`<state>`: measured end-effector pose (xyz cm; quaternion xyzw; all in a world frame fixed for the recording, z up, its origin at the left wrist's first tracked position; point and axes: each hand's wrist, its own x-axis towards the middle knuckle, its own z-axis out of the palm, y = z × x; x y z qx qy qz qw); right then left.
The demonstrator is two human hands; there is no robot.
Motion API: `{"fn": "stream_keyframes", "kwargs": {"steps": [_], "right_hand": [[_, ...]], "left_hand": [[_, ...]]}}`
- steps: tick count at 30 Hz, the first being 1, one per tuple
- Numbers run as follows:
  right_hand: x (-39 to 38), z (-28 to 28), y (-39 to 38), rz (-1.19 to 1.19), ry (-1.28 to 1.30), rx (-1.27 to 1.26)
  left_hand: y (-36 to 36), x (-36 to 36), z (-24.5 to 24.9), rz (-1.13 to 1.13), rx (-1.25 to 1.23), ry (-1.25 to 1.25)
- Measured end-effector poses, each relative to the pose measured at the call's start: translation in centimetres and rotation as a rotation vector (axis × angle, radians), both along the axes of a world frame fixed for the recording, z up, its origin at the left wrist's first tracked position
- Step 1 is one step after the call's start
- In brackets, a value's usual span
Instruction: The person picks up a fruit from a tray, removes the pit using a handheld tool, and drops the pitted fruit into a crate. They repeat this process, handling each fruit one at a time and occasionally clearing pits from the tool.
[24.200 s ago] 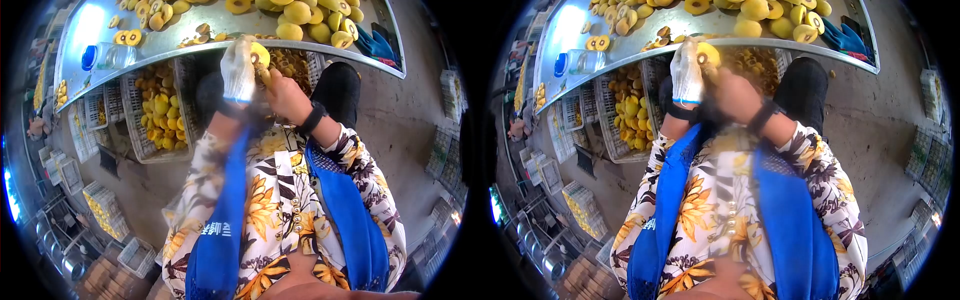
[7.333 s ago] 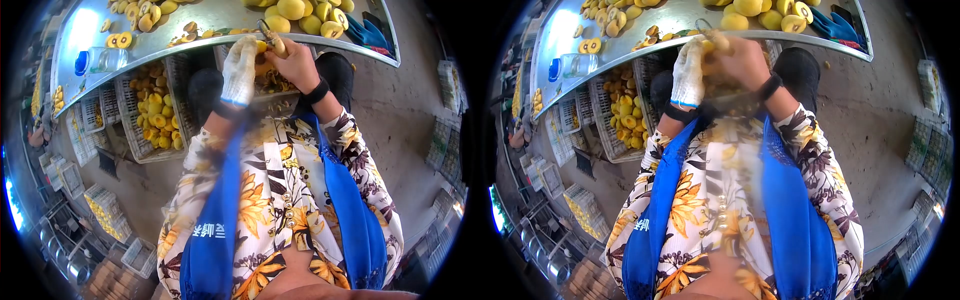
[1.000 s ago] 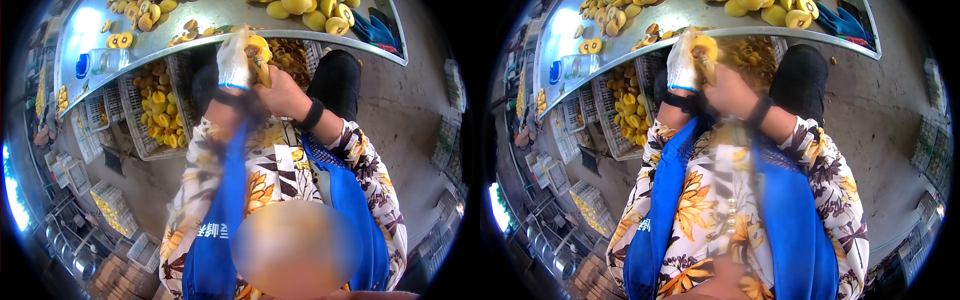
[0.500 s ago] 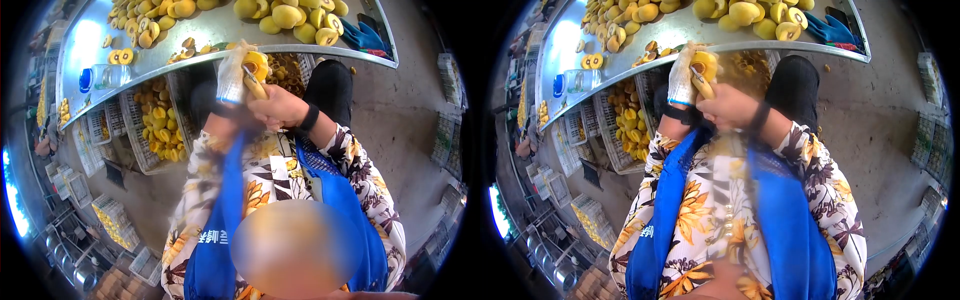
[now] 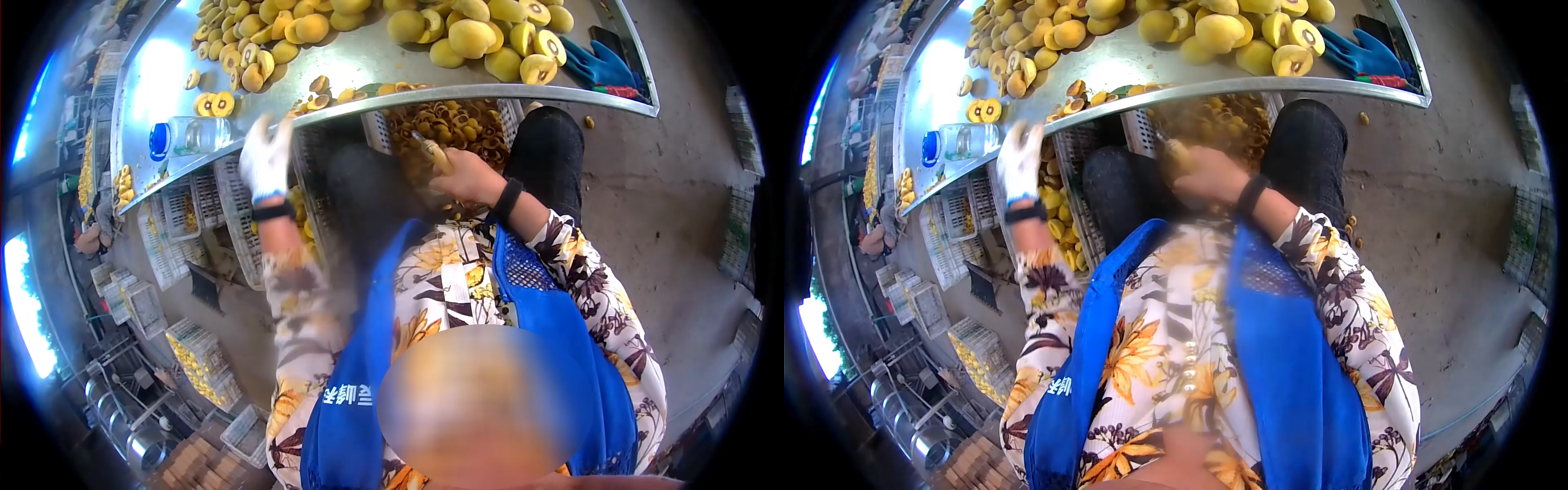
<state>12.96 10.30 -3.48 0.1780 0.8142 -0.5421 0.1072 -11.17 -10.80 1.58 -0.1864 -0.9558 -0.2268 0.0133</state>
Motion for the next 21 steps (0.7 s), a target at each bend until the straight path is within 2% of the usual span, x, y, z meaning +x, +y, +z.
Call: {"fn": "stream_keyframes", "kwargs": {"steps": [2, 3, 4, 6, 7, 9, 11, 12, 13, 14, 15, 17, 19, 20, 21], "right_hand": [[0.0, 0.4, -0.3, -0.005, 0.013, 0.047], [-0.1, 1.4, -0.4, -0.014, -0.018, 0.056], [-0.1, 2.3, -0.4, -0.025, -0.048, 0.064], [0.3, 3.9, 0.0, -0.071, -0.094, 0.052], [0.6, 4.3, 0.2, -0.093, -0.117, 0.045], [1.7, 4.3, 0.6, -0.172, -0.049, 0.066], [2.4, 3.5, 0.9, -0.224, -0.053, 0.063], [2.4, 3.4, 1.1, -0.277, -0.049, 0.099], [2.2, 3.6, 1.2, -0.328, -0.046, 0.135], [2.0, 3.7, 1.5, -0.376, -0.041, 0.166], [1.4, 5.3, 1.8, -0.384, 0.084, 0.220], [0.0, 6.0, 2.6, -0.446, 0.148, 0.238], [-1.8, 6.0, 3.3, -0.405, 0.290, 0.244], [-2.5, 5.6, 3.5, -0.387, 0.409, 0.227], [-3.1, 4.9, 3.6, -0.333, 0.401, 0.145]], "left_hand": [[6.5, -1.3, -0.3, -0.231, 0.168, 0.013], [10.7, -0.4, 1.8, -0.278, 0.110, -0.073], [13.9, -1.6, 0.1, -0.340, 0.137, -0.074], [20.3, -2.9, -1.8, -0.450, -0.061, -0.044], [22.5, -2.3, -1.7, -0.452, -0.147, -0.176], [25.1, -2.3, -3.8, -0.476, -0.246, -0.135], [24.5, -4.0, -4.1, -0.545, -0.016, -0.402], [23.7, -3.8, -4.6, -0.504, 0.225, -0.485], [22.7, -3.4, -5.0, -0.411, 0.473, -0.710], [21.1, -2.4, -3.3, -0.405, 0.545, -0.808], [19.4, -1.2, -1.1, -0.393, 0.617, -0.906], [16.5, 1.2, 2.1, -0.404, 0.578, -1.120], [14.5, 3.5, 4.8, -0.340, 0.342, -1.138], [13.8, 4.3, 4.4, -0.339, 0.342, -1.163], [13.0, 5.0, 3.7, -0.342, 0.341, -1.188]]}}
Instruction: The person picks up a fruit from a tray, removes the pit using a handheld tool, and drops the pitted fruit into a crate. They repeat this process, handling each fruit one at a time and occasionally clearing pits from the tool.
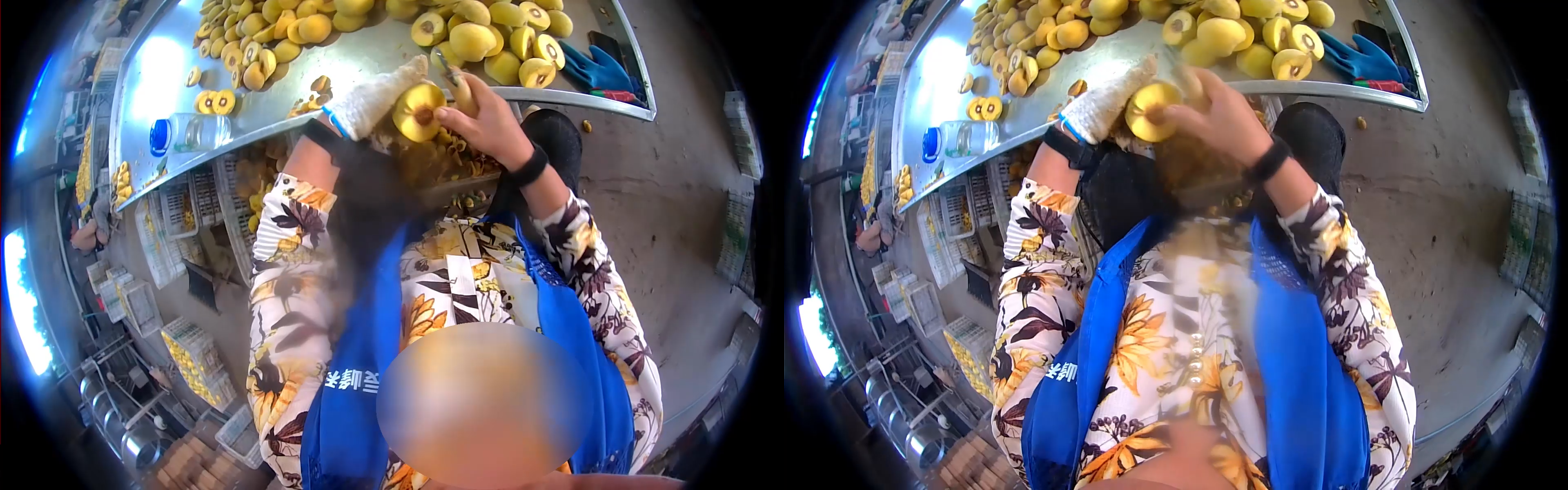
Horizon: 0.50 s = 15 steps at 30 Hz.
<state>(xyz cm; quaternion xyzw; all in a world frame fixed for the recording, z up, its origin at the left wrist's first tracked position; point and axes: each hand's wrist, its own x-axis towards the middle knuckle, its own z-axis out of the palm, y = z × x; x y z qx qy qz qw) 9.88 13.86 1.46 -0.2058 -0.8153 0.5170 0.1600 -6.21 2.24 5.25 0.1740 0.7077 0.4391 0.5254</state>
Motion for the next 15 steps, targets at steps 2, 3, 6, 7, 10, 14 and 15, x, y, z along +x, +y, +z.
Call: {"fn": "stream_keyframes", "kwargs": {"steps": [2, 3, 6, 7, 10, 14, 15], "right_hand": [[-1.0, -0.7, 0.2, 0.128, 0.007, -0.127], [-1.0, 0.9, -0.3, 0.117, -0.026, -0.287], [-1.4, 1.6, -2.2, -0.012, 0.222, -0.876], [-1.6, 2.5, -3.1, -0.107, 0.218, -0.995], [-1.7, -1.2, -3.5, -0.102, 0.028, -0.471], [-1.1, -0.4, -3.2, -0.214, 0.058, 0.246], [-1.0, 0.7, -3.1, -0.175, -0.041, 0.119]], "left_hand": [[-1.1, 1.1, -0.3, 0.016, 0.114, -0.115], [-1.8, 1.7, -0.1, 0.070, 0.228, -0.208], [-2.8, 4.8, 0.0, 0.304, 0.607, -0.350], [-2.6, 5.5, -2.0, 0.377, 0.655, -0.170], [-2.3, 6.9, -3.5, 0.620, 0.727, -0.322], [-2.6, 7.5, -3.2, 0.663, 0.673, -0.330], [-3.0, 7.3, -3.8, 0.578, 0.637, -0.160]]}}
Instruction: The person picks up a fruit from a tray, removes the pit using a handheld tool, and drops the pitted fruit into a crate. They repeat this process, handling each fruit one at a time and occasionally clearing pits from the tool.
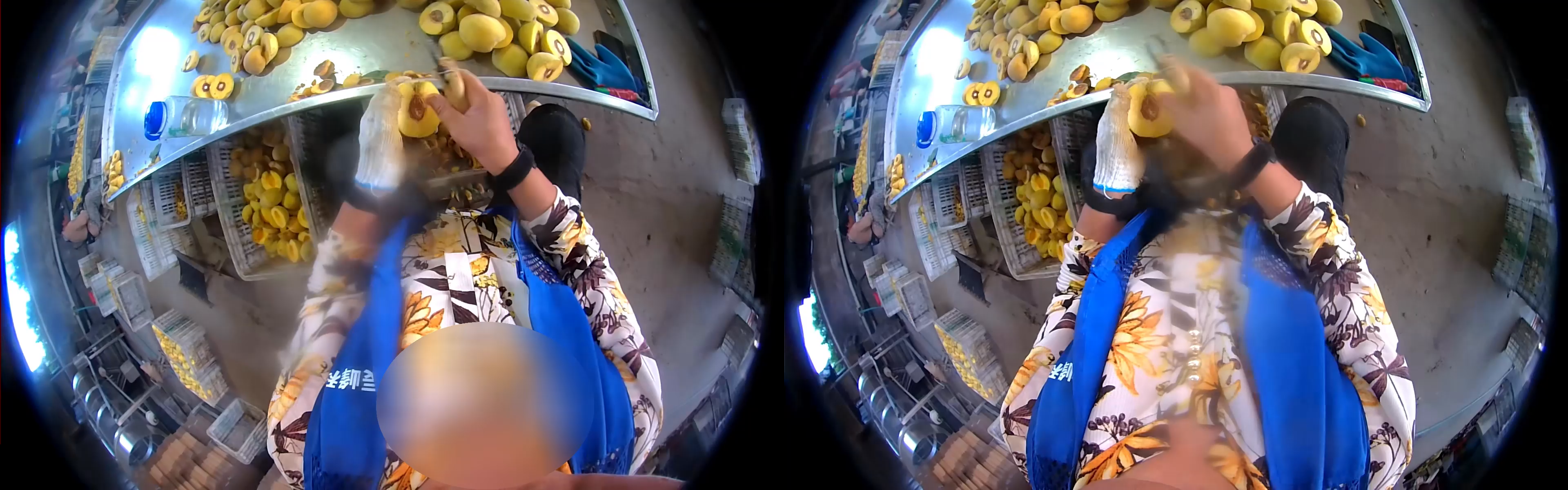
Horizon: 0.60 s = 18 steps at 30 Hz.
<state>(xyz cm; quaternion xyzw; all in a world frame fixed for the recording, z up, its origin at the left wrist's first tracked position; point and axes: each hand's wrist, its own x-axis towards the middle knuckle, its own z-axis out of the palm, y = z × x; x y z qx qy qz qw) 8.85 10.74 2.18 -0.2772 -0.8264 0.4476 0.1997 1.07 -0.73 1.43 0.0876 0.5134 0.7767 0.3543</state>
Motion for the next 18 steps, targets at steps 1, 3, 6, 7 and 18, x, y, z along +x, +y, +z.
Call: {"fn": "stream_keyframes", "kwargs": {"steps": [1, 3, 6, 7, 18], "right_hand": [[0.0, 0.7, 0.1, 0.034, -0.055, -0.065], [0.1, 1.5, 0.1, 0.106, -0.158, -0.201], [0.3, 0.4, 0.4, 0.165, -0.033, 0.000], [0.4, 0.4, 0.4, 0.185, -0.034, 0.010], [1.1, 0.4, 0.4, 0.363, -0.050, 0.087]], "left_hand": [[-0.2, -0.2, 0.1, -0.038, -0.081, 0.169], [-0.3, 0.1, 0.6, -0.067, -0.092, 0.165], [-0.2, 0.2, 0.4, -0.047, -0.145, 0.321], [-0.4, 0.1, 0.6, -0.070, -0.127, 0.280], [-0.5, 0.2, -0.9, -0.050, -0.163, 0.407]]}}
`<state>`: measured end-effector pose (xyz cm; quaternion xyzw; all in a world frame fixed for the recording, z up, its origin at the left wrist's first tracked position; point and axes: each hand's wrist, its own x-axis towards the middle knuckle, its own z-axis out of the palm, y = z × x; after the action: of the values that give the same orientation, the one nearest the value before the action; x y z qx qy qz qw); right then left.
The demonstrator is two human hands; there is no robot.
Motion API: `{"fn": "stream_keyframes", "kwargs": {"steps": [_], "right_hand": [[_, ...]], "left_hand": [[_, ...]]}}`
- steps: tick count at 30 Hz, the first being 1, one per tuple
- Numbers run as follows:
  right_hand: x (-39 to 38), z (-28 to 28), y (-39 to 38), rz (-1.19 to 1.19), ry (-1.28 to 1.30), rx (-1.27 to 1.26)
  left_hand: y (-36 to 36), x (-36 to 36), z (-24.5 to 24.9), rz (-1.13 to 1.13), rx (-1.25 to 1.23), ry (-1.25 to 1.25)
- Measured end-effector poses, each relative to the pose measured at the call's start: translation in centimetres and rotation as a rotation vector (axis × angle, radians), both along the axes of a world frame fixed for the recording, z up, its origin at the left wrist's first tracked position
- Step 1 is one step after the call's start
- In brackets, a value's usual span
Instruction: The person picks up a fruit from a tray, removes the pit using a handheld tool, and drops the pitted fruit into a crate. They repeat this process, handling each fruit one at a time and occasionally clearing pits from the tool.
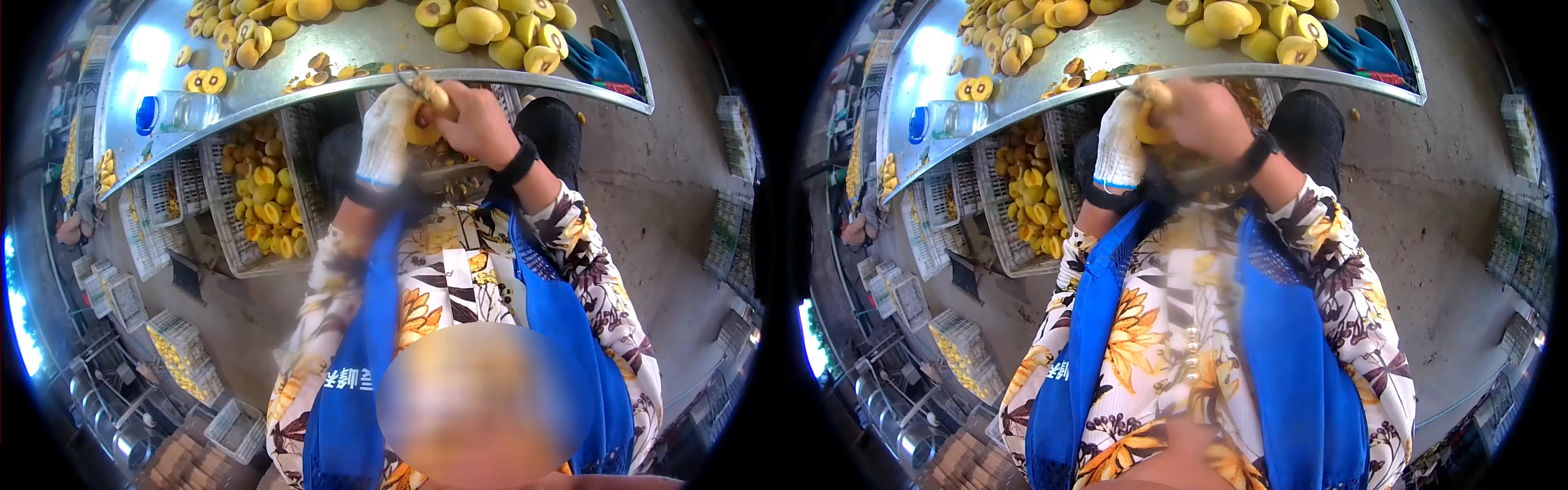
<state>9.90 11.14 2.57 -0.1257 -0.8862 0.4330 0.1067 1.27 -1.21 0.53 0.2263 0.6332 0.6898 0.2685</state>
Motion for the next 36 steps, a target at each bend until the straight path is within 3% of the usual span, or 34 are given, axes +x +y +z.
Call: {"fn": "stream_keyframes", "kwargs": {"steps": [1, 3, 4, 5, 8, 11, 19, 25, 28, 31, 33, 34, 36], "right_hand": [[0.4, 0.3, -0.4, 0.026, -0.063, -0.018], [1.6, -0.3, -1.4, 0.239, -0.063, 0.044], [1.8, 0.0, -2.1, 0.147, -0.148, -0.035], [1.9, 0.3, -2.6, 0.056, -0.234, -0.114], [2.2, 0.1, -2.8, -0.072, -0.114, -0.020], [2.2, -1.3, -2.8, -0.112, -0.157, -0.095], [2.4, -1.4, -3.4, -0.110, -0.139, -0.022], [2.5, -0.7, -3.8, -0.114, -0.180, -0.066], [2.6, -0.8, -3.4, -0.038, -0.218, -0.098], [2.5, -0.3, -3.0, 0.040, -0.268, -0.085], [2.5, -0.5, -3.0, 0.022, -0.276, -0.114], [2.6, -1.3, -3.1, -0.019, -0.268, -0.150], [2.6, -2.0, -3.2, -0.085, -0.259, -0.281]], "left_hand": [[0.0, -0.7, -1.3, 0.021, -0.099, 0.213], [-0.1, -1.7, -2.0, 0.060, 0.007, -0.158], [0.0, -2.1, -1.5, 0.105, 0.064, -0.338], [-0.3, -2.1, -0.7, 0.108, 0.282, -0.779], [0.0, -1.8, 0.1, 0.226, 0.211, -0.629], [0.2, -1.6, -1.0, 0.230, 0.195, -0.494], [0.8, -0.6, -2.5, 0.220, 0.329, -0.558], [1.4, 0.8, -1.5, 0.302, 0.243, -0.308], [0.7, -0.3, -1.7, 0.183, 0.163, -0.347], [-0.3, -2.4, -0.7, -0.175, -0.028, -0.193], [0.1, -3.5, -2.1, -0.202, -0.079, 0.267], [0.4, -3.3, -1.8, -0.159, -0.084, 0.235], [0.6, -1.3, 1.1, 0.001, 0.074, -0.443]]}}
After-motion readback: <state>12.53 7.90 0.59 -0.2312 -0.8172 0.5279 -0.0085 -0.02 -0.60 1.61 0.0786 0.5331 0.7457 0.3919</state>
